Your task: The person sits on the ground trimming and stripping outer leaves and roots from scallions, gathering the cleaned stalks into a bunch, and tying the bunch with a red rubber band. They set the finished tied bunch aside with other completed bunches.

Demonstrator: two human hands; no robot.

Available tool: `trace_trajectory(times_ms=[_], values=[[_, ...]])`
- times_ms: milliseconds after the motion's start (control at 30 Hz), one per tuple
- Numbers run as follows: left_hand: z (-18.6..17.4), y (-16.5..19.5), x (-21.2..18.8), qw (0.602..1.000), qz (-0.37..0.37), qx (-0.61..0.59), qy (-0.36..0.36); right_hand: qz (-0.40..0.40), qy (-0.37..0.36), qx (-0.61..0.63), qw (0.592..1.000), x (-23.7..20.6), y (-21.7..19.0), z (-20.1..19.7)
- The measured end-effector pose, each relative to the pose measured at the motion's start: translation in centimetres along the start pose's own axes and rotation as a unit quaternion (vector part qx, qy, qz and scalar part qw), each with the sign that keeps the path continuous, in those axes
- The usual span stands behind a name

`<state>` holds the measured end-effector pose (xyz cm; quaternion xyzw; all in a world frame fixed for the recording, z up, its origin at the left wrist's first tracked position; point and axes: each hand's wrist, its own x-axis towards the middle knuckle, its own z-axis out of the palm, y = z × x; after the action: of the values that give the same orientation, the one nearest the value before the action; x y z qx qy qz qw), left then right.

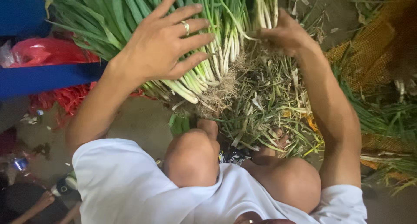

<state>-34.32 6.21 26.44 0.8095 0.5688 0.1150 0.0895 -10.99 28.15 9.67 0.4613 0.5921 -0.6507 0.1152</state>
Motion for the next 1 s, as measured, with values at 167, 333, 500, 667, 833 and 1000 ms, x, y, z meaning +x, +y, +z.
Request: trace_trajectory(times_ms=[167, 333, 500, 667, 833, 1000], values=[[-1.3, 0.7, -2.4, 1.0, -0.004, 0.003, 0.023, -0.046, 0.032, 0.053, 0.997, -1.8, 0.1, -1.9], [-0.3, -0.5, -5.0, 0.996, 0.001, 0.037, 0.079, -0.075, 0.128, 0.383, 0.912, -4.8, 1.8, -2.3], [1.9, -2.6, -6.6, 0.983, 0.059, 0.101, 0.139, -0.229, -0.263, 0.703, 0.619, -11.0, 1.4, 1.0], [2.3, -3.0, -7.7, 0.97, 0.086, 0.12, 0.192, -0.199, 0.047, 0.738, 0.643, -16.4, 4.8, 2.7], [2.5, -2.6, -9.7, 0.98, 0.045, 0.086, 0.173, -0.327, 0.059, 0.67, 0.663, -21.3, 7.7, -2.3], [4.3, -3.2, -10.5, 0.965, 0.05, 0.107, 0.233, -0.321, 0.244, 0.435, 0.805, -22.8, 2.4, -5.1]])
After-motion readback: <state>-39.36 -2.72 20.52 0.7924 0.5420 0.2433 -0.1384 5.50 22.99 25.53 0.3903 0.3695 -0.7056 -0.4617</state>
